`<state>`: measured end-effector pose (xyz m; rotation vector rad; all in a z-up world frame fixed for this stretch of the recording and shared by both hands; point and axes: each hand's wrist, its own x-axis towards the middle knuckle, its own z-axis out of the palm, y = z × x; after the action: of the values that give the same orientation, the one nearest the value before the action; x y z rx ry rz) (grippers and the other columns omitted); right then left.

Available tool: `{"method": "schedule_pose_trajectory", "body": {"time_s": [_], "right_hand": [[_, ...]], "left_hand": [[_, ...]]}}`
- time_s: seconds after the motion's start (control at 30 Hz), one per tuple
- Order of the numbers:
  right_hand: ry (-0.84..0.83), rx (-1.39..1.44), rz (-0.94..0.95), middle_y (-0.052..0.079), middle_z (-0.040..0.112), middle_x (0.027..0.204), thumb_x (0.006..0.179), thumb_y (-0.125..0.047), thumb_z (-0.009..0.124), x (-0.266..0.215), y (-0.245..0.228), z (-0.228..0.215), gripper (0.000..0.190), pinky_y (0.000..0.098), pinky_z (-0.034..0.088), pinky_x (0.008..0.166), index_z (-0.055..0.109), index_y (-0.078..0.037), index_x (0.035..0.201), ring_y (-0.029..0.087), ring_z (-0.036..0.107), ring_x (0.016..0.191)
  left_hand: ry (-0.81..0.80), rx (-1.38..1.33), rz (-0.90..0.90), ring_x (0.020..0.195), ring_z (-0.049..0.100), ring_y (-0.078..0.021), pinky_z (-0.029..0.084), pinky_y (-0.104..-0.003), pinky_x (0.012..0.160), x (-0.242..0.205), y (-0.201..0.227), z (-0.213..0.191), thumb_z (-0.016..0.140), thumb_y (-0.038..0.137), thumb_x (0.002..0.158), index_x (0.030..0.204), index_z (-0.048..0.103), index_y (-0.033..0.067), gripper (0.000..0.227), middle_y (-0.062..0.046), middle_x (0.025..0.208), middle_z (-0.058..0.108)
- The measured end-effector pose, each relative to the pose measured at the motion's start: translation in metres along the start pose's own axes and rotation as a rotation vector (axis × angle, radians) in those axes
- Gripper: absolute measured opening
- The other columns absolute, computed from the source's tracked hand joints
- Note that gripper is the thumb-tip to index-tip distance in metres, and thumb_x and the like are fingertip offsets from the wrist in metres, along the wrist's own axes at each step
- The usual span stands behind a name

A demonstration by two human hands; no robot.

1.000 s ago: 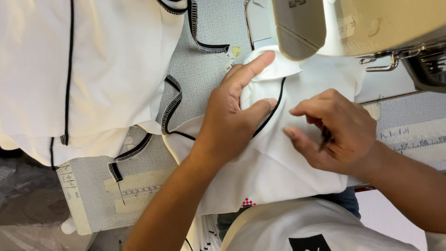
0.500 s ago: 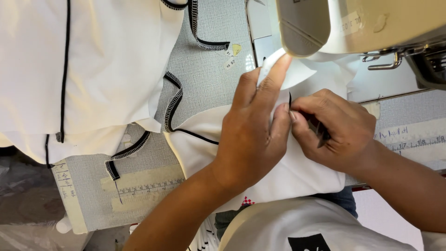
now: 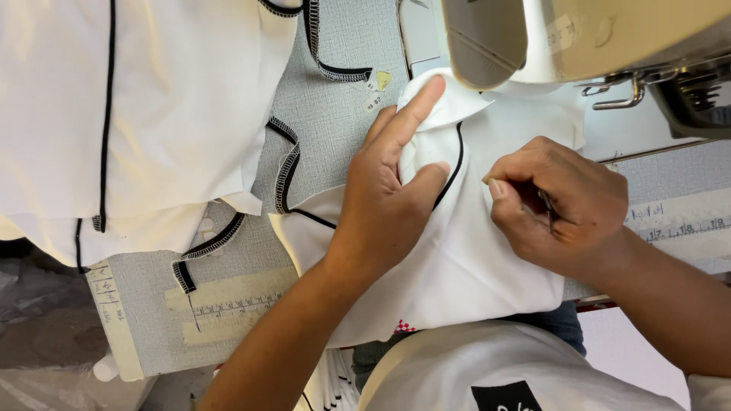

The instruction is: Trimming loose threads from a white garment using small thread snips at a sewing machine workstation.

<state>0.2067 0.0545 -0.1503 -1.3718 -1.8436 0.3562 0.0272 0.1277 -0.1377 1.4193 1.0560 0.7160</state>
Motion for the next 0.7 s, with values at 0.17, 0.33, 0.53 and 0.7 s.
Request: {"method": "schedule_pose_trajectory", "body": {"time_s": [0.17, 0.33, 0.53, 0.7], "right_hand": [[-0.05, 0.0, 0.013, 0.004, 0.058, 0.074, 0.1, 0.0, 0.063, 0.0, -0.002, 0.002, 0.008, 0.0255, 0.031, 0.055, 0.067, -0.005, 0.094, 0.012, 0.04, 0.053], [-0.06, -0.036, 0.012, 0.004, 0.063, 0.077, 0.102, -0.007, 0.065, -0.001, -0.003, 0.004, 0.006, 0.0252, 0.035, 0.055, 0.071, -0.006, 0.1, 0.012, 0.046, 0.055], [-0.061, -0.124, 0.014, 0.004, 0.065, 0.081, 0.101, -0.005, 0.067, -0.004, 0.0, 0.009, 0.005, 0.0274, 0.04, 0.059, 0.071, -0.009, 0.101, 0.015, 0.052, 0.058], [-0.001, -0.238, -0.26, 0.008, 0.061, 0.079, 0.098, 0.003, 0.064, -0.007, 0.011, 0.016, 0.002, 0.0374, 0.048, 0.062, 0.066, 0.001, 0.099, 0.025, 0.055, 0.063]], "left_hand": [[-0.03, 0.029, 0.02, 0.102, 0.058, -0.0131, 0.044, -0.023, 0.102, -0.004, 0.002, -0.004, 0.052, 0.009, 0.082, 0.154, 0.046, 0.0123, 0.072, -0.004, 0.116, 0.059], [-0.015, 0.171, 0.046, 0.064, 0.037, -0.0112, 0.043, -0.025, 0.067, -0.012, 0.007, 0.0, 0.054, 0.012, 0.086, 0.158, 0.04, 0.0175, 0.074, 0.001, 0.1, 0.05], [0.016, 0.223, 0.155, 0.091, 0.046, -0.0199, 0.047, -0.031, 0.093, -0.017, -0.001, 0.01, 0.053, 0.008, 0.093, 0.163, 0.029, 0.016, 0.074, -0.006, 0.111, 0.049], [0.027, 0.192, 0.101, 0.064, 0.03, -0.0148, 0.043, -0.026, 0.072, -0.018, 0.007, 0.014, 0.051, 0.005, 0.092, 0.162, 0.03, 0.0152, 0.074, -0.007, 0.114, 0.052]]}}
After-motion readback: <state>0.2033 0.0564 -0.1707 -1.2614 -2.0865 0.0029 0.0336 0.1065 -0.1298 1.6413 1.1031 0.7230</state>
